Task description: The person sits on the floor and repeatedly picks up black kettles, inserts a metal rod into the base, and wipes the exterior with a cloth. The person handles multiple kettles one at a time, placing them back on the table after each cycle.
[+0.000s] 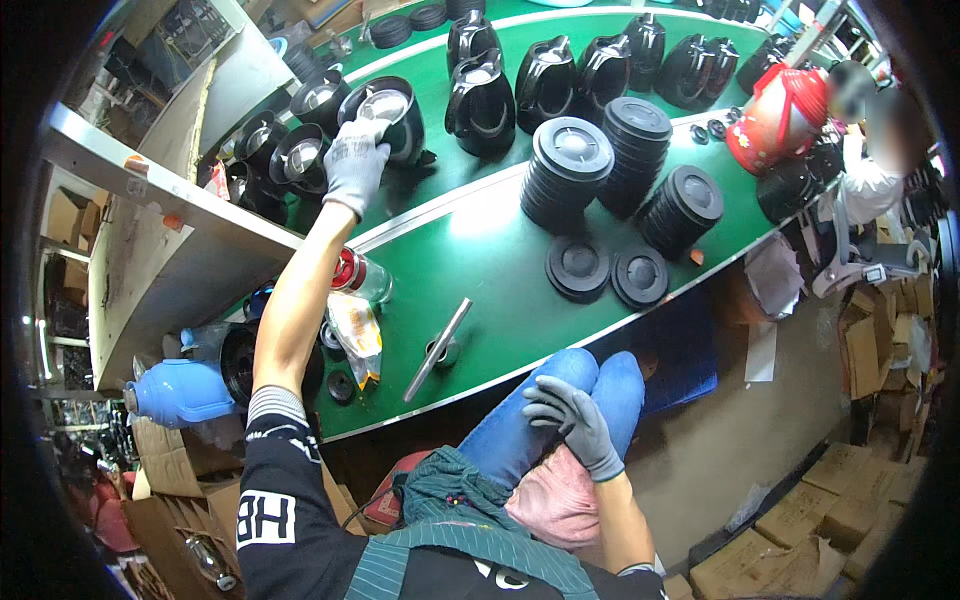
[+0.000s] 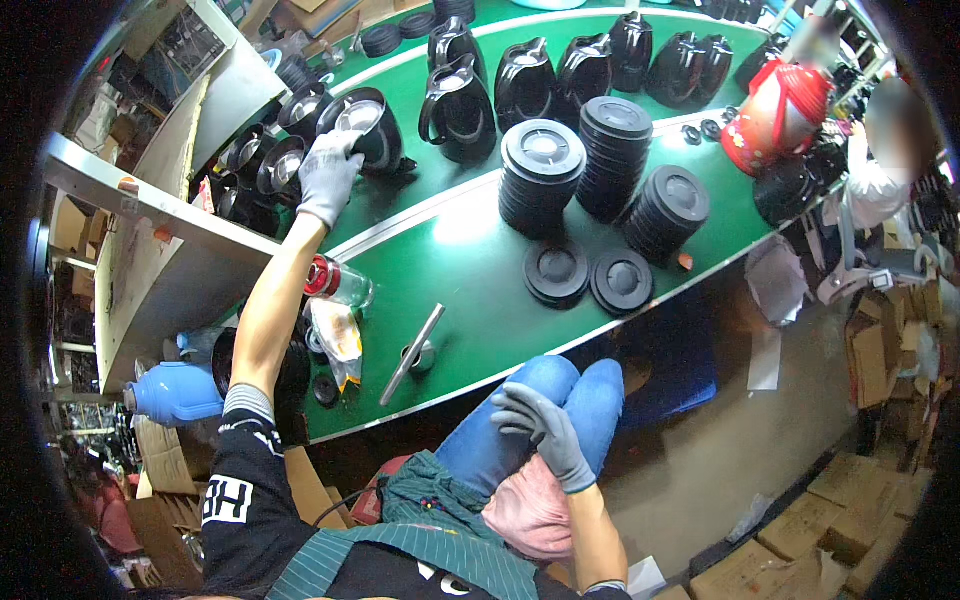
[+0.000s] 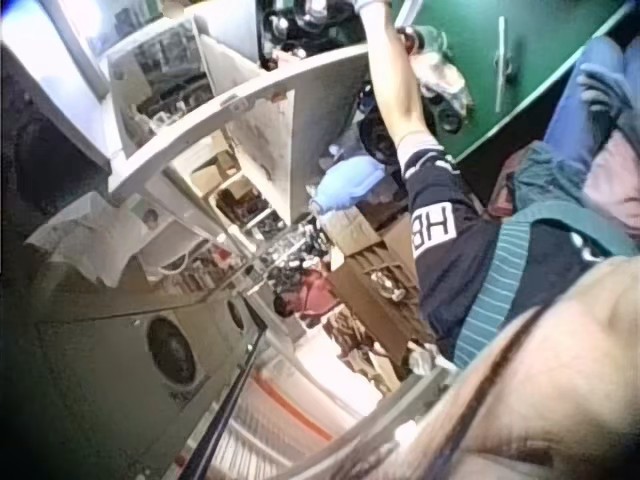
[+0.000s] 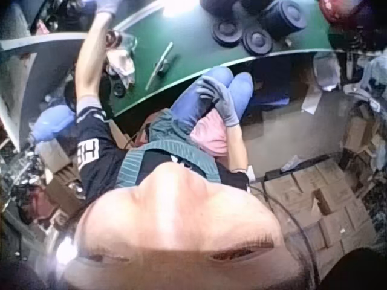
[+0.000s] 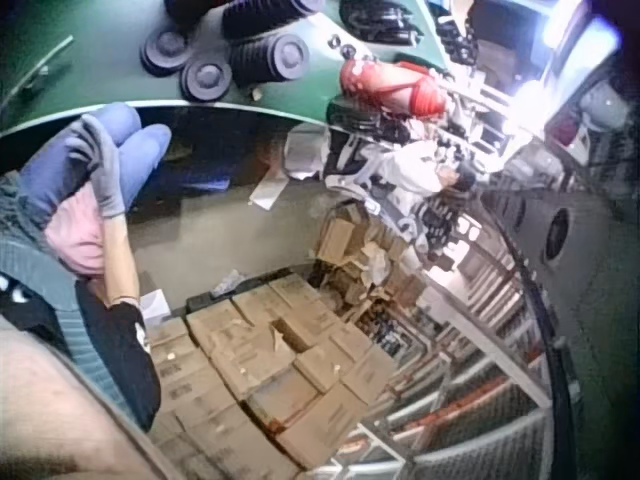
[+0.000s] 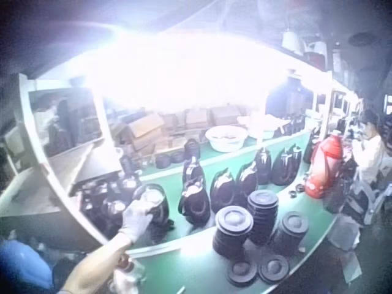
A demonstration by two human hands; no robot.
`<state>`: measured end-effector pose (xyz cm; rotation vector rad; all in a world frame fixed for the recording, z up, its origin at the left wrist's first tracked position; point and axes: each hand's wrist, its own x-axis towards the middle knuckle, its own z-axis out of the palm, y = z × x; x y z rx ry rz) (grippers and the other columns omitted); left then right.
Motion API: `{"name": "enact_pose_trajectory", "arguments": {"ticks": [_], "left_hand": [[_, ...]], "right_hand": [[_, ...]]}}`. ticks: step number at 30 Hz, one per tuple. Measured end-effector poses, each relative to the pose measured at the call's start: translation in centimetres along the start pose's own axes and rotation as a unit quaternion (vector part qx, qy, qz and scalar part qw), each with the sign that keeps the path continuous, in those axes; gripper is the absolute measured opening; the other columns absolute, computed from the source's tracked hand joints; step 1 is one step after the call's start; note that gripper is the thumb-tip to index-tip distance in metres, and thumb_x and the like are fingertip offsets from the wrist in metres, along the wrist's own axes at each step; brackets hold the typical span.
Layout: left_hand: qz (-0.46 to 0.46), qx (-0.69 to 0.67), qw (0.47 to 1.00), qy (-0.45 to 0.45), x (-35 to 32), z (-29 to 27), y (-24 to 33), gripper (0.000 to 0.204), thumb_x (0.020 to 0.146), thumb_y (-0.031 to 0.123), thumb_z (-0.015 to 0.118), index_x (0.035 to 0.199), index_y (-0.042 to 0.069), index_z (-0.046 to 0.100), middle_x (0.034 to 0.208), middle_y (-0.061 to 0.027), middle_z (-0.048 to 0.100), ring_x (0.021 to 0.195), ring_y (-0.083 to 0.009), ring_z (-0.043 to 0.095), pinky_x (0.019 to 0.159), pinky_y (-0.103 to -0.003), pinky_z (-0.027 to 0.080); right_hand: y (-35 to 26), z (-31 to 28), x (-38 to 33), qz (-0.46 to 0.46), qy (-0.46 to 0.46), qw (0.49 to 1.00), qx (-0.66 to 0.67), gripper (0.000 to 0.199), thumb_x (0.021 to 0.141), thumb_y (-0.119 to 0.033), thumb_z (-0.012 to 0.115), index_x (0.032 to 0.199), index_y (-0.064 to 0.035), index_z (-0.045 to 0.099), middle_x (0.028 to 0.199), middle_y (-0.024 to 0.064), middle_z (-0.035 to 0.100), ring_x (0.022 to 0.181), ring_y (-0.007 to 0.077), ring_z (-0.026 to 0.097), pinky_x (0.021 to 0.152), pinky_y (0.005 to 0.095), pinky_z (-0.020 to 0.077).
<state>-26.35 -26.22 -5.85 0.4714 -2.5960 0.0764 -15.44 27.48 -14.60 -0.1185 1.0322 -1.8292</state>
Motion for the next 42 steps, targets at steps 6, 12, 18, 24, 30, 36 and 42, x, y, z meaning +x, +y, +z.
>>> {"name": "enact_pose_trajectory", "arguments": {"ticks": [6, 12, 18, 24, 30, 36, 42], "left_hand": [[0.171, -0.149, 0.973, 0.035, -6.6, -15.6, 8.4, 0.045, 0.078, 0.006, 0.084, 0.122, 0.014, 0.077, 0.108, -0.0094, 0.073, 0.101, -0.0316, 0.07, 0.086, -0.042, 0.058], [0.286, -0.248, 0.918, -0.122, -14.4, -25.1, 12.9, 0.04, 0.079, 0.007, 0.085, 0.118, 0.014, 0.077, 0.106, -0.0091, 0.072, 0.106, -0.0304, 0.071, 0.089, -0.042, 0.059], [0.311, -0.374, 0.851, -0.198, -20.9, -25.3, 15.3, 0.048, 0.083, 0.008, 0.081, 0.13, 0.014, 0.073, 0.123, -0.0109, 0.068, 0.121, -0.0323, 0.066, 0.099, -0.044, 0.056], [0.209, -0.319, 0.919, -0.103, -30.8, -19.6, 14.3, 0.084, 0.078, 0.013, 0.083, 0.155, 0.003, 0.049, 0.159, -0.0222, 0.049, 0.149, -0.0446, 0.045, 0.124, -0.058, 0.036], [0.032, -0.492, 0.868, -0.057, -34.3, -18.2, 17.6, 0.062, 0.084, 0.002, 0.08, 0.143, -0.002, 0.061, 0.133, -0.0244, 0.07, 0.122, -0.0393, 0.07, 0.108, -0.044, 0.054], [0.047, -0.462, 0.876, -0.13, -31.0, -17.4, 16.6, 0.055, 0.092, 0.011, 0.078, 0.144, 0.0, 0.065, 0.13, -0.0217, 0.074, 0.115, -0.0335, 0.075, 0.103, -0.04, 0.057], [-0.115, -0.529, 0.832, -0.121, -29.6, -14.2, 15.9, 0.045, 0.095, 0.005, 0.072, 0.139, -0.001, 0.07, 0.117, -0.0125, 0.079, 0.107, -0.0194, 0.074, 0.098, -0.034, 0.059]], "right_hand": [[-5.3, 2.2, 1.3, -0.24, 0.099, 0.883, -0.391, 0.045, 0.107, -0.018, 0.064, 0.147, 0.0017, 0.06, 0.139, 0.0171, 0.069, 0.128, 0.0265, 0.067, 0.11, 0.037, 0.0512], [-16.5, 13.9, 0.3, -0.499, -0.008, 0.564, -0.657, 0.085, 0.073, -0.022, 0.092, 0.151, -0.0158, 0.058, 0.156, 0.0203, 0.052, 0.146, 0.0432, 0.047, 0.118, 0.0524, 0.0432], [-13.0, 12.0, -5.4, -0.39, -0.105, 0.666, -0.628, 0.048, 0.074, -0.011, 0.09, 0.117, -0.0108, 0.069, 0.145, 0.0171, 0.063, 0.138, 0.0429, 0.058, 0.114, 0.0525, 0.0485], [-6.8, 6.8, -11.7, -0.244, 0.158, 0.857, -0.425, 0.036, 0.084, -0.006, 0.089, 0.115, 0.0015, 0.073, 0.151, 0.0187, 0.065, 0.135, 0.0224, 0.064, 0.105, 0.0353, 0.0539], [-7.0, 10.0, -13.3, -0.121, 0.222, 0.909, -0.332, 0.022, 0.095, -0.006, 0.082, 0.113, -0.0025, 0.069, 0.103, -0.0028, 0.069, 0.093, 0.0049, 0.057, 0.085, 0.0255, 0.0524], [-8.2, 12.2, -11.7, -0.081, 0.188, 0.941, -0.27, 0.028, 0.098, -0.013, 0.082, 0.12, -0.0012, 0.07, 0.099, -0.0034, 0.069, 0.089, 0.0056, 0.057, 0.081, 0.0261, 0.0512], [-7.4, 7.9, -6.8, -0.061, 0.02, 0.947, -0.315, 0.039, 0.107, -0.015, 0.069, 0.142, -0.0006, 0.063, 0.121, 0.0022, 0.072, 0.109, 0.0105, 0.065, 0.098, 0.0277, 0.0529]]}}
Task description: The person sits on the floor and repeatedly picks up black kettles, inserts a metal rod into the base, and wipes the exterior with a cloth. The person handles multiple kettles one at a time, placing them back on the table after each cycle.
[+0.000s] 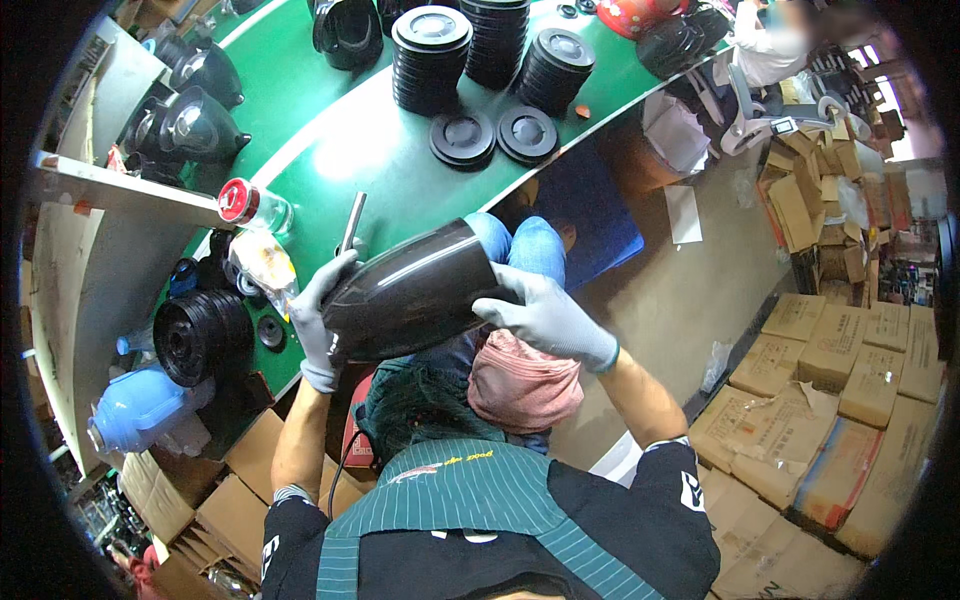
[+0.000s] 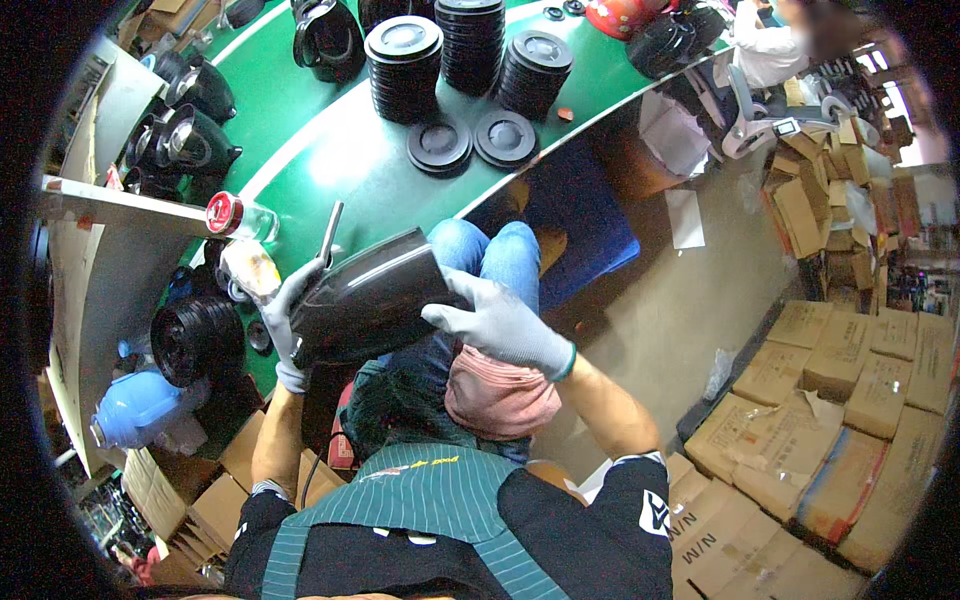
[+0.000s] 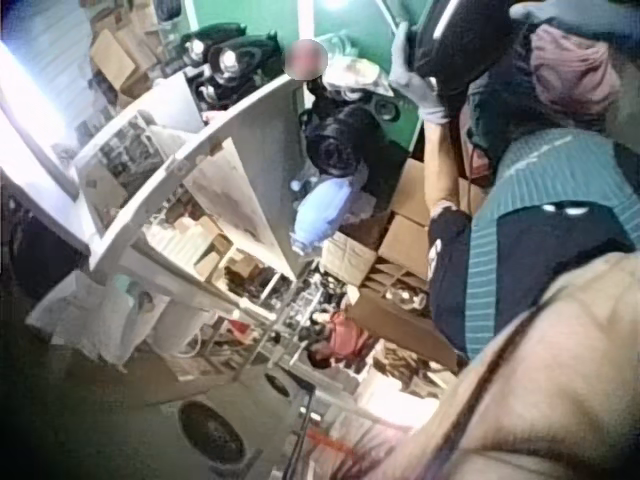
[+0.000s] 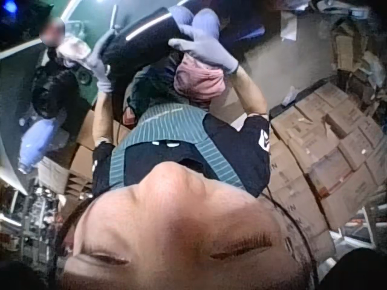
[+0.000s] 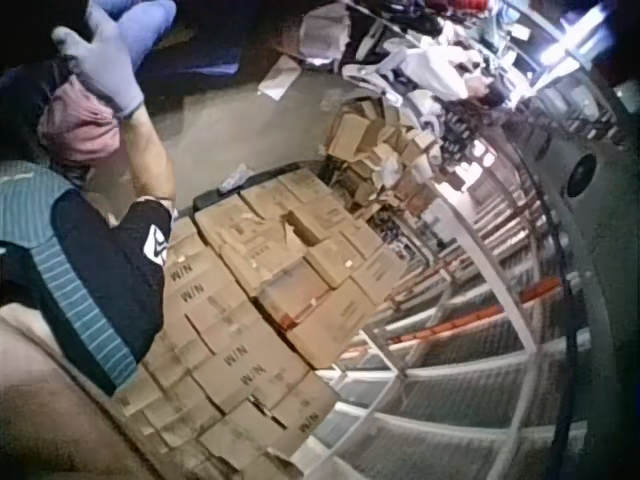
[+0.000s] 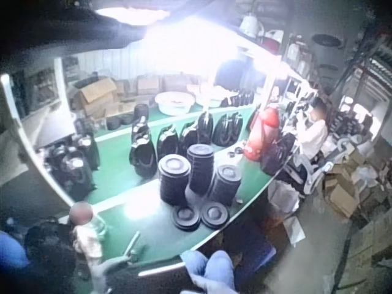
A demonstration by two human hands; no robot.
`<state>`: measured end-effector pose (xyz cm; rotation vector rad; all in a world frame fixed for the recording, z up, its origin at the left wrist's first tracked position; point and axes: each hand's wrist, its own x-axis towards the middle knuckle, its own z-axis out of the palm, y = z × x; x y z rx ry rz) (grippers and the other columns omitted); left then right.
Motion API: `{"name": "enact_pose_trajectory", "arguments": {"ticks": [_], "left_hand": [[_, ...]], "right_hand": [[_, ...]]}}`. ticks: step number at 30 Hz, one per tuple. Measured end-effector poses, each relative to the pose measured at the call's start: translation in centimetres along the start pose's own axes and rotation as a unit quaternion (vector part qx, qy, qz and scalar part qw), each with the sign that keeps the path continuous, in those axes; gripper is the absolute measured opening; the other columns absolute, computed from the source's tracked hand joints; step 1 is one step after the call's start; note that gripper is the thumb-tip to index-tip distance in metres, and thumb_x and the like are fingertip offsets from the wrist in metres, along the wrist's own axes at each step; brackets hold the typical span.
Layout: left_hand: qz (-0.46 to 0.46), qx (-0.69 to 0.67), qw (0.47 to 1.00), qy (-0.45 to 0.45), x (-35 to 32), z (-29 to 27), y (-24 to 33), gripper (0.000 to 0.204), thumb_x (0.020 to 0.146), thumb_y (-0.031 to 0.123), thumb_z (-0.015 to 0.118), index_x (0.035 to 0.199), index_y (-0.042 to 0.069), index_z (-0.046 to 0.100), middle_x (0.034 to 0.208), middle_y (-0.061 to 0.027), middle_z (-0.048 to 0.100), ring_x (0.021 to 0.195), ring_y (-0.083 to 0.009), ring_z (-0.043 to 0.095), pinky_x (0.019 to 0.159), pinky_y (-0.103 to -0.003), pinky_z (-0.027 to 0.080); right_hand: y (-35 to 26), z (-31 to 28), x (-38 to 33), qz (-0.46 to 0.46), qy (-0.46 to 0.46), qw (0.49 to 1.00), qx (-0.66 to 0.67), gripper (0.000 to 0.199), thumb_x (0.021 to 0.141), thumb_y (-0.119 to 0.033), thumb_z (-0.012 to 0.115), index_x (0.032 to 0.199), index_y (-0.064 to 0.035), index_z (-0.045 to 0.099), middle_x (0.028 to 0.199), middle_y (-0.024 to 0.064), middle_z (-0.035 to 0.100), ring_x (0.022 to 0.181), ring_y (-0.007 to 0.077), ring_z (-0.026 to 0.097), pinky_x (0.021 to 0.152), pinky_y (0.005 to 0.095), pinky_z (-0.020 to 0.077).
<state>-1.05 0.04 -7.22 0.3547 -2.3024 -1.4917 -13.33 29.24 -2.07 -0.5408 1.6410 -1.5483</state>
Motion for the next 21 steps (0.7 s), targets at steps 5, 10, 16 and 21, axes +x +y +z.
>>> {"name": "enact_pose_trajectory", "arguments": {"ticks": [5, 10, 16, 21], "left_hand": [[-0.175, -0.239, 0.95, -0.096, -2.7, -3.0, -11.3, 0.045, 0.102, 0.013, 0.068, 0.145, 0.002, 0.064, 0.134, -0.0137, 0.072, 0.122, -0.0224, 0.07, 0.109, -0.037, 0.054], [-0.173, -0.215, 0.941, -0.195, -4.8, -1.0, -13.7, 0.05, 0.102, 0.017, 0.069, 0.149, 0.004, 0.06, 0.142, -0.0129, 0.067, 0.129, -0.0239, 0.065, 0.114, -0.04, 0.05], [-0.132, -0.173, 0.951, -0.219, -5.3, 1.1, -13.3, 0.057, 0.102, 0.022, 0.07, 0.154, 0.006, 0.055, 0.151, -0.0118, 0.061, 0.137, -0.0257, 0.059, 0.12, -0.043, 0.045], [-0.1, -0.129, 0.962, -0.22, -6.8, 1.6, -15.7, 0.063, 0.101, 0.026, 0.071, 0.158, 0.008, 0.051, 0.159, -0.011, 0.056, 0.144, -0.0271, 0.055, 0.125, -0.046, 0.04]], "right_hand": [[3.3, -7.4, 12.4, -0.09, -0.013, 0.976, -0.199, 0.038, 0.107, -0.025, 0.059, 0.136, -0.0013, 0.065, 0.12, 0.0147, 0.072, 0.116, 0.0239, 0.072, 0.097, 0.0362, 0.0564], [9.3, -9.8, 26.1, -0.065, 0.225, 0.686, -0.689, 0.119, 0.074, -0.077, 0.079, 0.165, -0.0089, 0.041, 0.163, 0.0338, 0.038, 0.155, 0.053, 0.03, 0.125, 0.0709, 0.0156], [7.0, -8.6, 24.0, -0.177, 0.244, 0.704, -0.644, 0.102, 0.07, -0.064, 0.087, 0.156, -0.0178, 0.058, 0.141, 0.0259, 0.054, 0.133, 0.04, 0.05, 0.116, 0.0574, 0.0294], [-0.2, -3.4, 11.6, -0.223, 0.091, 0.944, -0.224, 0.111, 0.066, -0.046, 0.094, 0.161, -0.0113, 0.051, 0.155, 0.0229, 0.048, 0.143, 0.0404, 0.047, 0.123, 0.0491, 0.0344]]}}
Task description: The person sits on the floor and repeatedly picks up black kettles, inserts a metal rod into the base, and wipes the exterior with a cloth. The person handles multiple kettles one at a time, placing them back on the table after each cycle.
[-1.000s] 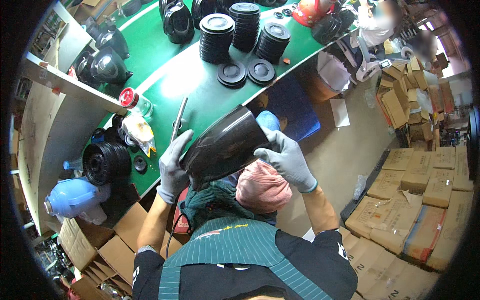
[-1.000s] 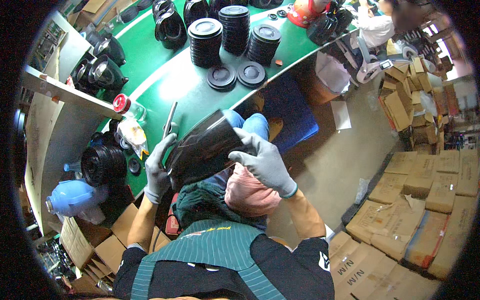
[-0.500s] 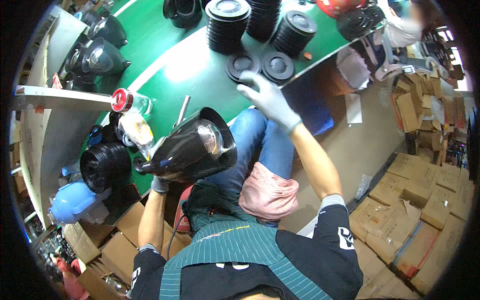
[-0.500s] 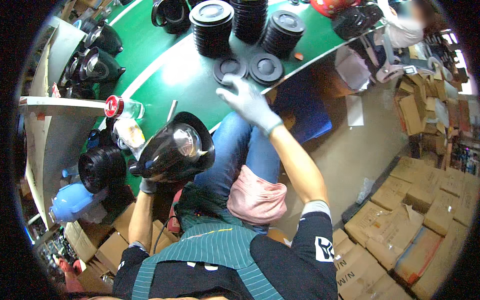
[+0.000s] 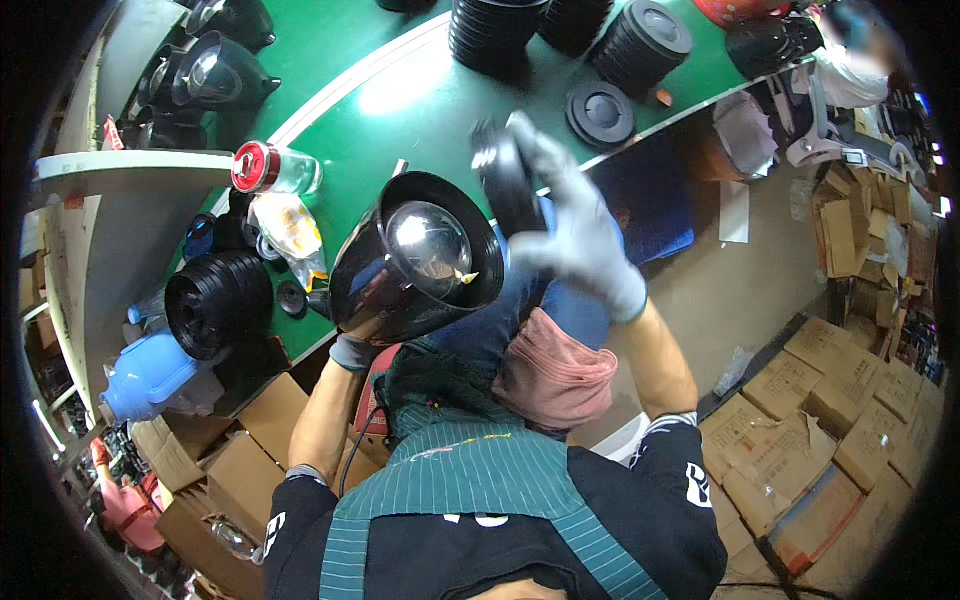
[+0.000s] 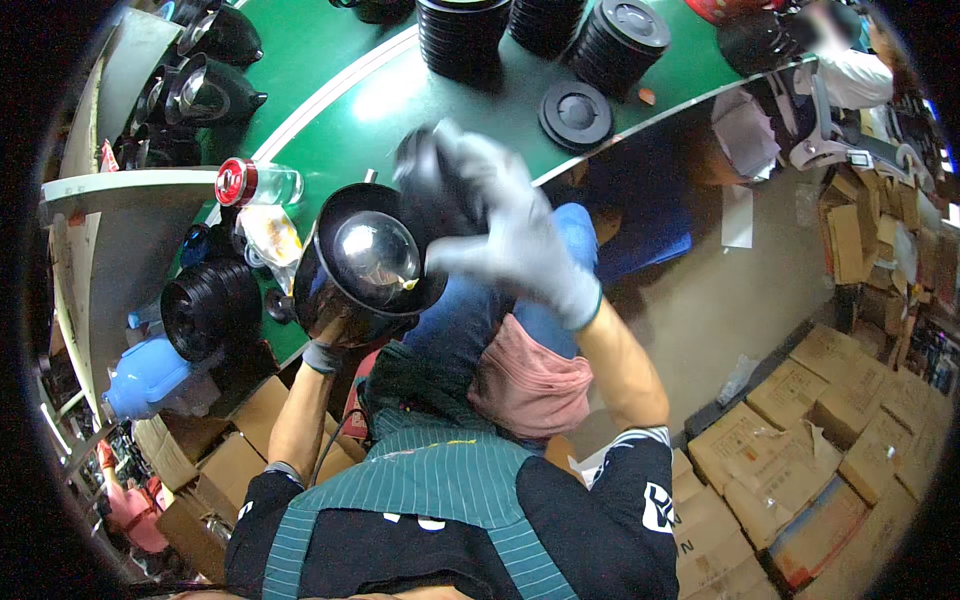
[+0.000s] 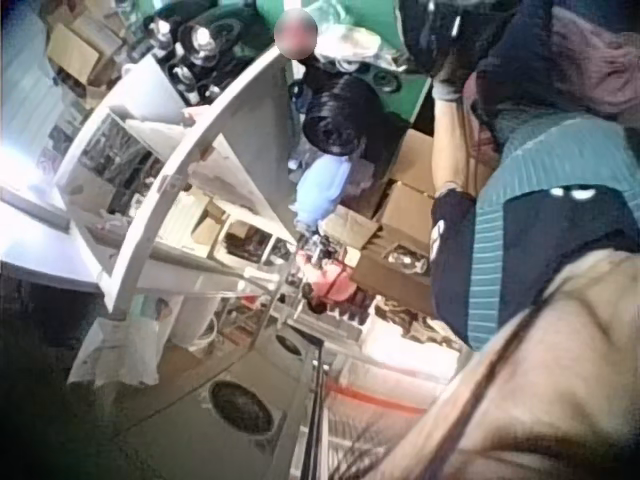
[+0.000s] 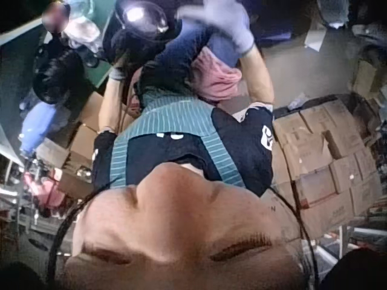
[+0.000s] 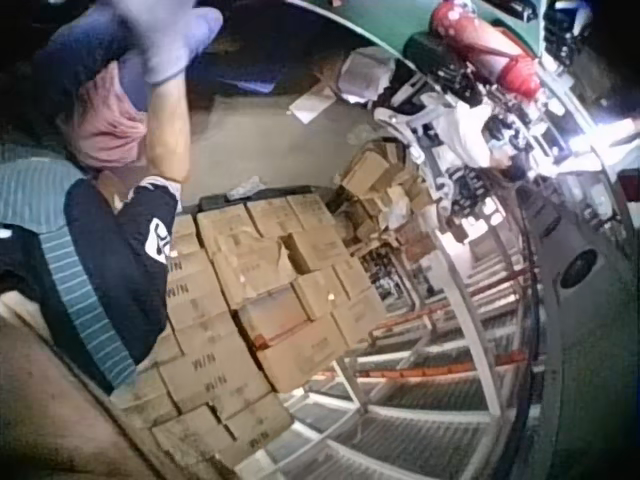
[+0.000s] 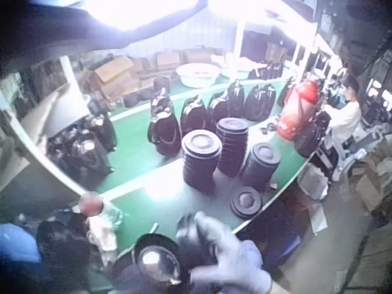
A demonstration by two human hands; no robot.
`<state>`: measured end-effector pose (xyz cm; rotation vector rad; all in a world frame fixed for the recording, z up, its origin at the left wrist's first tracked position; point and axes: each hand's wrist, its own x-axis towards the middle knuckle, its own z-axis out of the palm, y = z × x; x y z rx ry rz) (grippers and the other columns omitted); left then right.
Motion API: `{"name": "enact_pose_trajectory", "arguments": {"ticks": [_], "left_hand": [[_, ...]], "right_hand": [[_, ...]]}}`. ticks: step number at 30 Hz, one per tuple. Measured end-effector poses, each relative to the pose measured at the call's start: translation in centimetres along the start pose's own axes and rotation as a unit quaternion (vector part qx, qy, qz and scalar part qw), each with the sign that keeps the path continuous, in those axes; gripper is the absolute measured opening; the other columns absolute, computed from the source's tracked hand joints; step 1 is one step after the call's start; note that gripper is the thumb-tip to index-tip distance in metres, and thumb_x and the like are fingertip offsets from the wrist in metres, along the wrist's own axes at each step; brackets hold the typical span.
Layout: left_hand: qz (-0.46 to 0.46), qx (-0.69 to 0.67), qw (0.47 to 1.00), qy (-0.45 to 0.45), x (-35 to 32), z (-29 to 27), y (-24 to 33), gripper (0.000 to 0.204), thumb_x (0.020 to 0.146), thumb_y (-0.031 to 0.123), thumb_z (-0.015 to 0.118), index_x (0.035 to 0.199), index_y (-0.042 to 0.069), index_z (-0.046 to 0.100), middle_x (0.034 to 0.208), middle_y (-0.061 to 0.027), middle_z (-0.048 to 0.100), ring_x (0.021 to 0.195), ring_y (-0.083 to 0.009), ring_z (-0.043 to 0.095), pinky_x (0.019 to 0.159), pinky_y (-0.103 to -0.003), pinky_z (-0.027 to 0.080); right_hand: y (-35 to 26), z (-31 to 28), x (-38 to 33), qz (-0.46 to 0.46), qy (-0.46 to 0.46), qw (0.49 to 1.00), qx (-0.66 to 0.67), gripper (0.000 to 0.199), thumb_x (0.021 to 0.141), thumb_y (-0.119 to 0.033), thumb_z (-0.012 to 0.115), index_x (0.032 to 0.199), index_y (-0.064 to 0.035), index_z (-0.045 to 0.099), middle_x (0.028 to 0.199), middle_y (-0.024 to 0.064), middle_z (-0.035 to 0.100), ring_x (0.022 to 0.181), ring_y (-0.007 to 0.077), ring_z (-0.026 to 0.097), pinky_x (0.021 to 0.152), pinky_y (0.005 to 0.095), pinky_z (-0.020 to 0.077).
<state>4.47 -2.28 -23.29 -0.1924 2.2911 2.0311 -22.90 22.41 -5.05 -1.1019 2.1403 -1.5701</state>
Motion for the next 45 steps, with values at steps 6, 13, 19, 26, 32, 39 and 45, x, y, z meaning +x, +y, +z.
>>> {"name": "enact_pose_trajectory", "arguments": {"ticks": [6, 13, 19, 26, 32, 39, 45], "left_hand": [[-0.04, 0.024, 0.995, -0.094, -0.2, -0.9, -0.6, 0.082, 0.087, 0.034, 0.088, 0.158, 0.011, 0.053, 0.161, -0.0091, 0.055, 0.149, -0.0286, 0.05, 0.129, -0.047, 0.033], [-0.094, -0.175, 0.966, -0.164, -1.0, -0.8, 5.0, 0.083, 0.086, 0.031, 0.09, 0.157, 0.01, 0.054, 0.16, -0.0095, 0.056, 0.147, -0.0276, 0.052, 0.127, -0.046, 0.036], [-0.105, -0.225, 0.948, -0.198, -0.9, -0.4, 6.9, 0.084, 0.084, 0.028, 0.091, 0.157, 0.009, 0.054, 0.16, -0.0099, 0.056, 0.145, -0.0268, 0.053, 0.126, -0.046, 0.038], [-0.115, -0.262, 0.934, -0.213, -1.3, 0.1, 7.5, 0.085, 0.083, 0.025, 0.093, 0.157, 0.008, 0.054, 0.159, -0.0103, 0.057, 0.144, -0.0258, 0.055, 0.125, -0.045, 0.041], [-0.137, -0.234, 0.939, -0.214, -2.2, 0.7, 7.2, 0.079, 0.084, 0.014, 0.091, 0.155, 0.006, 0.056, 0.156, -0.011, 0.06, 0.137, -0.024, 0.059, 0.119, -0.043, 0.047], [-0.229, -0.392, 0.862, -0.227, -1.2, 1.5, 8.3, 0.075, 0.087, 0.01, 0.088, 0.155, 0.007, 0.056, 0.156, -0.0123, 0.06, 0.137, -0.0242, 0.059, 0.119, -0.044, 0.047], [-0.013, -0.243, 0.94, -0.238, -1.6, 1.5, 5.4, 0.07, 0.097, 0.025, 0.08, 0.157, 0.006, 0.051, 0.155, -0.0136, 0.06, 0.138, -0.0248, 0.059, 0.117, -0.044, 0.05]], "right_hand": [[-3.1, 1.4, -6.6, -0.064, -0.032, 0.997, -0.029, 0.119, 0.061, -0.055, 0.094, 0.164, -0.0156, 0.048, 0.162, 0.0264, 0.041, 0.146, 0.0469, 0.042, 0.125, 0.0537, 0.0294], [-5.7, 0.4, -11.7, -0.188, -0.027, 0.978, -0.088, 0.116, 0.061, -0.071, 0.091, 0.156, -0.0166, 0.054, 0.163, 0.0327, 0.037, 0.144, 0.0517, 0.043, 0.12, 0.06, 0.0331], [-6.4, 0.1, -15.1, -0.216, 0.021, 0.975, -0.042, 0.119, 0.057, -0.064, 0.096, 0.154, -0.0096, 0.054, 0.16, 0.0339, 0.041, 0.145, 0.0526, 0.045, 0.119, 0.0603, 0.0353], [-7.5, -0.2, -17.5, -0.178, 0.061, 0.979, -0.081, 0.126, 0.057, -0.057, 0.1, 0.167, -0.0265, 0.045, 0.165, 0.035, 0.037, 0.148, 0.0539, 0.044, 0.119, 0.0589, 0.0374], [-8.7, 0.1, -18.1, -0.191, 0.052, 0.973, -0.123, 0.129, 0.056, -0.062, 0.099, 0.168, -0.0299, 0.042, 0.164, 0.0353, 0.037, 0.145, 0.0551, 0.045, 0.117, 0.0599, 0.0389], [-11.4, -0.2, -18.1, -0.201, 0.007, 0.97, -0.133, 0.114, 0.049, -0.052, 0.105, 0.15, -0.0312, 0.057, 0.164, 0.0339, 0.038, 0.142, 0.054, 0.047, 0.118, 0.0588, 0.0404], [-10.2, -1.1, -17.7, -0.134, -0.026, 0.99, -0.034, 0.107, 0.068, -0.038, 0.101, 0.158, -0.0139, 0.047, 0.173, 0.034, 0.023, 0.156, 0.0505, 0.035, 0.126, 0.0537, 0.03]]}}
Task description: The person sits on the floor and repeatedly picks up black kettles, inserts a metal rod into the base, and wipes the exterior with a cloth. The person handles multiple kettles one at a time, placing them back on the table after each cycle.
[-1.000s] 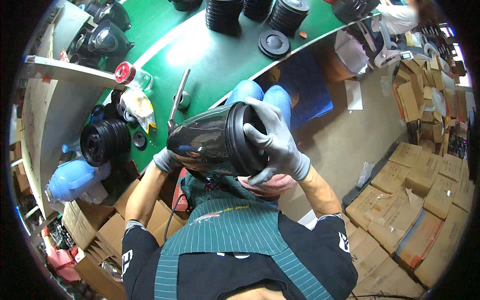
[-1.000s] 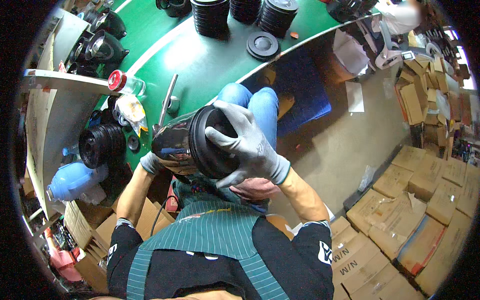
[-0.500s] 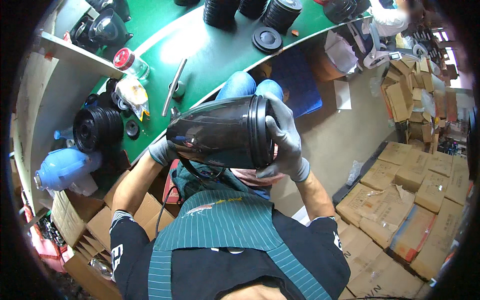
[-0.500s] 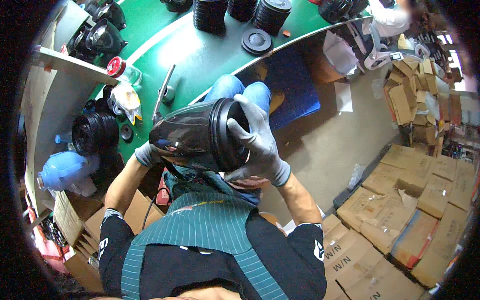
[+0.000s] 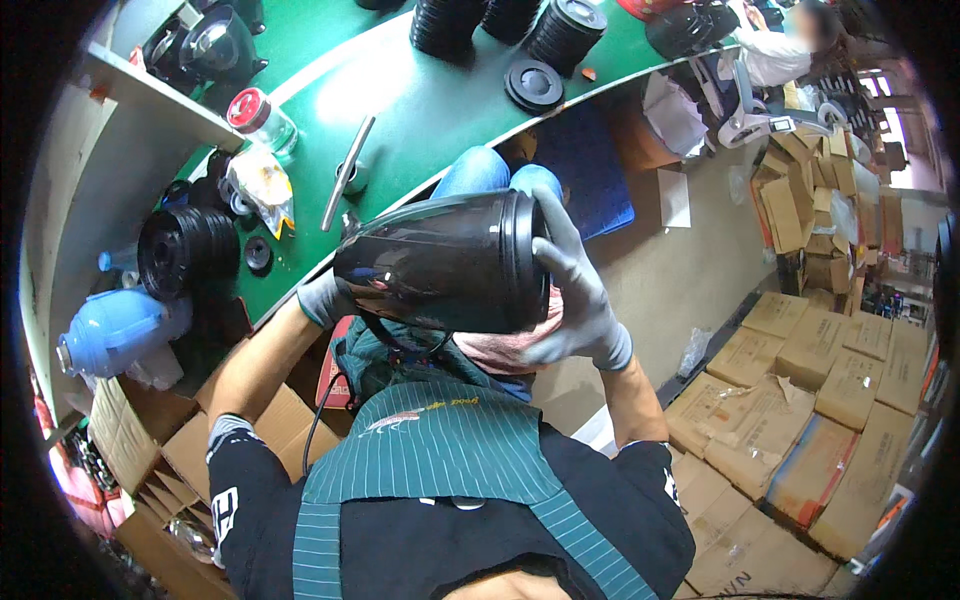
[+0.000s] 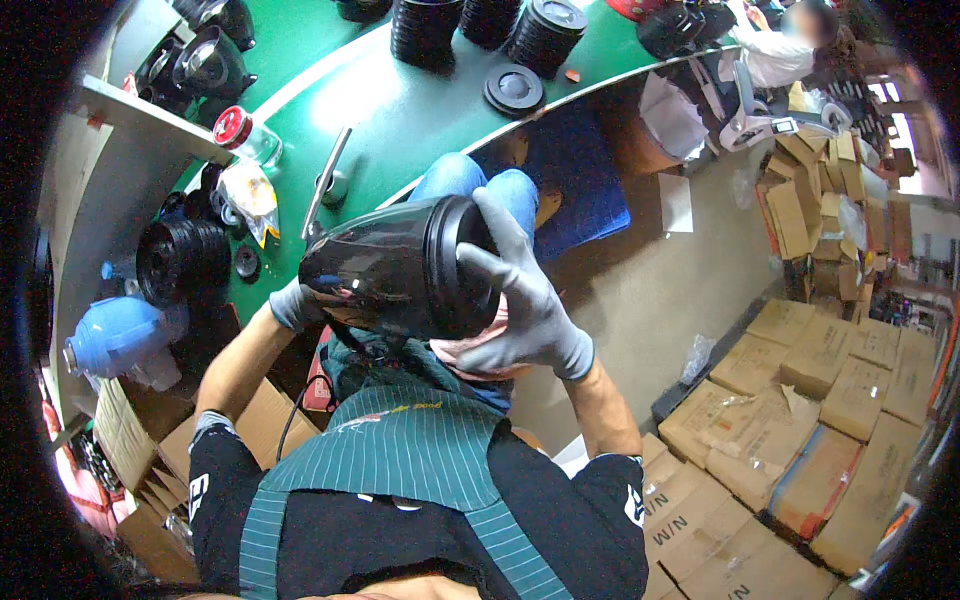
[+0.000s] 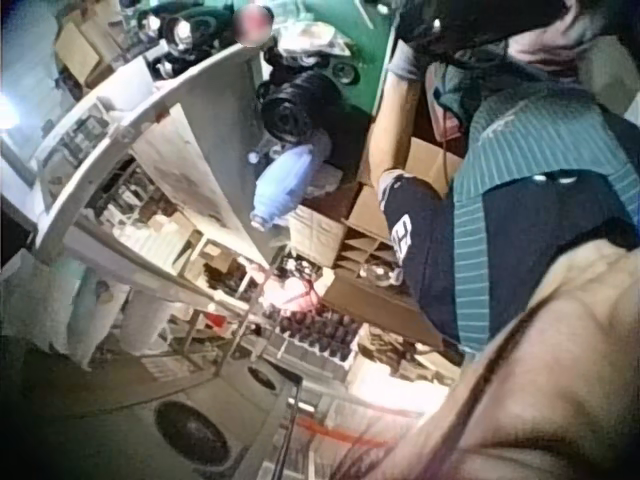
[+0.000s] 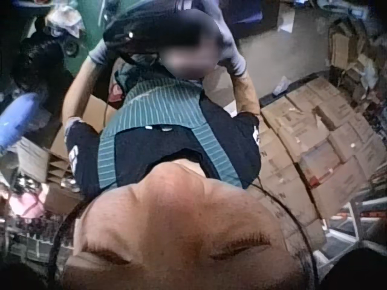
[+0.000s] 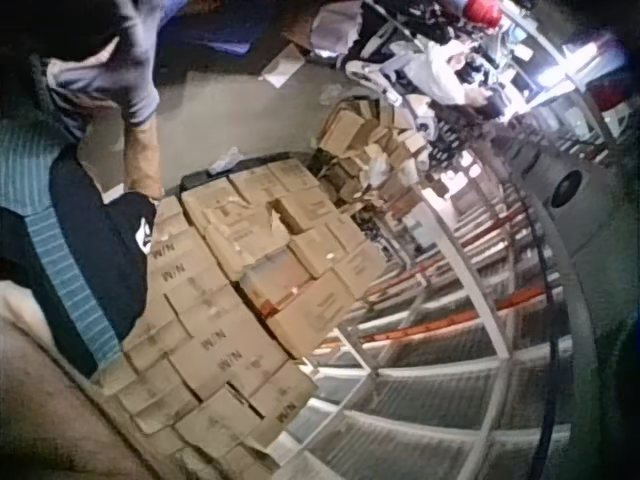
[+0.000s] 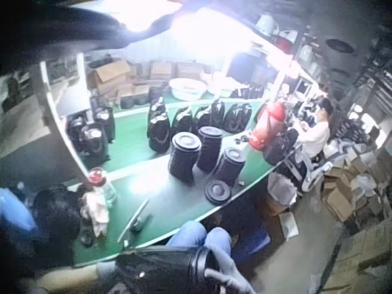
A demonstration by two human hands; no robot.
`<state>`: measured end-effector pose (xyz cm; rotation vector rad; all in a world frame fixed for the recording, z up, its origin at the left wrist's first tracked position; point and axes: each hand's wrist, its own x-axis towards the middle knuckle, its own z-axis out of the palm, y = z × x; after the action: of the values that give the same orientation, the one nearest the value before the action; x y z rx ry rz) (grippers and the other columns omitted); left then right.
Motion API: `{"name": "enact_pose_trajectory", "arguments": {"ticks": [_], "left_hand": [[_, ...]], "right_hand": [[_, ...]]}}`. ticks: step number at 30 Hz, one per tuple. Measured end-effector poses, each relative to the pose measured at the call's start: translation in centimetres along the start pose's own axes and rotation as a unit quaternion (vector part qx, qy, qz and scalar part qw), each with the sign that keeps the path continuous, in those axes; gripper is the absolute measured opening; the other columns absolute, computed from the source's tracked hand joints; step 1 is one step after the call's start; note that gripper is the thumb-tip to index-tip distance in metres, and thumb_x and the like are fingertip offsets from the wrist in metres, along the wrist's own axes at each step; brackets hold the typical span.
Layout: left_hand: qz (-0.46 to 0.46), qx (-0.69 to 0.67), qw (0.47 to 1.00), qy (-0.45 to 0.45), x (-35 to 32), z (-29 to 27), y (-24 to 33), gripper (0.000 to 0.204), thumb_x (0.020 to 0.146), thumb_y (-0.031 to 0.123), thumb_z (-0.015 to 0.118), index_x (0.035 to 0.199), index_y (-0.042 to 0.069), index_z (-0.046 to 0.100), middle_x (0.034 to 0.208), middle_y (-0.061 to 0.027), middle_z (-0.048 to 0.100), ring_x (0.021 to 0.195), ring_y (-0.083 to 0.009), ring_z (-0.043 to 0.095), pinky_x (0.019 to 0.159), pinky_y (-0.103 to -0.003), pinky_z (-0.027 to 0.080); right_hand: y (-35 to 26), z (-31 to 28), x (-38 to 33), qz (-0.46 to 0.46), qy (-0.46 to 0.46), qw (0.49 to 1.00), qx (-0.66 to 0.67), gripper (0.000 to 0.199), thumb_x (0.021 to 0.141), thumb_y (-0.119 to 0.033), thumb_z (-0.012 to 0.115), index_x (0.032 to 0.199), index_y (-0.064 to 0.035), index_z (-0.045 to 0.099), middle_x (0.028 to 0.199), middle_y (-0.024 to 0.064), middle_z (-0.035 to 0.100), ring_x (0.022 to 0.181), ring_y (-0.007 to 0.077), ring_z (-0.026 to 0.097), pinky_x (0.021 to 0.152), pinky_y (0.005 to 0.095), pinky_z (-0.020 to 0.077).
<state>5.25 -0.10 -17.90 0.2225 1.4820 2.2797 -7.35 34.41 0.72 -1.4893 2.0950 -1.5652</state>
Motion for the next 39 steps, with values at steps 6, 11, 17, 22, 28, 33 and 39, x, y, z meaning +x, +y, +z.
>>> {"name": "enact_pose_trajectory", "arguments": {"ticks": [6, 11, 17, 22, 28, 33, 39], "left_hand": [[-0.01, -0.257, 0.955, 0.151, -0.3, -1.3, -2.7, 0.056, 0.102, 0.016, 0.072, 0.153, 0.002, 0.053, 0.149, -0.0148, 0.063, 0.127, -0.0261, 0.066, 0.111, -0.045, 0.055], [0.095, 0.13, 0.955, 0.25, 1.8, 1.0, 1.1, 0.038, 0.098, 0.016, 0.071, 0.132, -0.001, 0.068, 0.127, -0.0132, 0.074, 0.112, -0.0213, 0.071, 0.099, -0.038, 0.059], [0.002, 0.179, 0.969, 0.168, 2.6, 0.0, 4.6, 0.047, 0.092, 0.024, 0.081, 0.131, 0.0, 0.07, 0.123, -0.0103, 0.076, 0.109, -0.0209, 0.072, 0.099, -0.038, 0.059], [-0.051, -0.002, 0.997, -0.063, 1.9, 0.1, 2.1, 0.058, 0.109, 0.024, 0.064, 0.161, 0.006, 0.045, 0.163, -0.0174, 0.049, 0.144, -0.0308, 0.054, 0.117, -0.051, 0.051], [0.027, 0.316, 0.948, 0.008, 4.5, 5.0, 8.8, 0.048, 0.099, 0.017, 0.073, 0.145, 0.006, 0.062, 0.147, -0.0167, 0.061, 0.13, -0.0307, 0.064, 0.114, -0.046, 0.051], [0.294, 0.665, 0.676, 0.124, 5.7, 6.4, 16.4, 0.039, 0.086, 0.018, 0.074, 0.121, 0.001, 0.077, 0.117, -0.0204, 0.078, 0.103, -0.0365, 0.079, 0.094, -0.043, 0.062], [0.077, 0.332, 0.906, 0.251, 2.5, 2.5, 12.6, 0.041, 0.089, 0.015, 0.074, 0.127, -0.002, 0.074, 0.116, -0.0138, 0.078, 0.105, -0.0229, 0.074, 0.099, -0.036, 0.058]], "right_hand": [[-0.1, 2.9, -0.3, 0.248, 0.197, 0.917, 0.241, 0.074, 0.114, -0.044, 0.049, 0.167, 0.001, 0.024, 0.174, 0.0225, 0.025, 0.163, 0.0309, 0.024, 0.132, 0.0392, 0.0165], [0.7, 1.9, -1.0, 0.306, 0.118, 0.922, 0.205, 0.089, 0.113, -0.059, 0.043, 0.171, 0.0033, 0.015, 0.174, 0.0209, 0.031, 0.162, 0.0311, 0.027, 0.13, 0.039, 0.0198], [0.8, 4.5, -1.9, 0.194, 0.225, 0.925, 0.236, 0.112, 0.095, -0.069, 0.069, 0.166, 0.0076, 0.03, 0.173, 0.025, 0.03, 0.158, 0.0344, 0.035, 0.129, 0.0408, 0.0227], [0.3, 1.2, -0.2, -0.034, 0.075, 0.995, -0.055, 0.121, 0.064, -0.066, 0.093, 0.164, -0.0155, 0.047, 0.168, 0.0323, 0.029, 0.152, 0.0533, 0.035, 0.124, 0.0572, 0.0297], [1.6, -0.2, 0.0, -0.022, 0.088, 0.996, 0.025, 0.115, 0.071, -0.058, 0.091, 0.162, -0.0043, 0.044, 0.168, 0.03, 0.031, 0.154, 0.0466, 0.037, 0.127, 0.0502, 0.0301], [2.8, 2.6, -1.7, 0.303, 0.18, 0.903, 0.244, 0.068, 0.12, -0.042, 0.034, 0.166, 0.0076, 0.028, 0.171, 0.0221, 0.034, 0.161, 0.0281, 0.029, 0.132, 0.0354, 0.0183], [1.9, 1.0, -3.2, 0.199, 0.037, 0.976, 0.077, 0.107, 0.103, -0.068, 0.051, 0.169, 0.0071, 0.013, 0.175, 0.0309, 0.014, 0.165, 0.0414, 0.013, 0.133, 0.0446, 0.0142]]}}
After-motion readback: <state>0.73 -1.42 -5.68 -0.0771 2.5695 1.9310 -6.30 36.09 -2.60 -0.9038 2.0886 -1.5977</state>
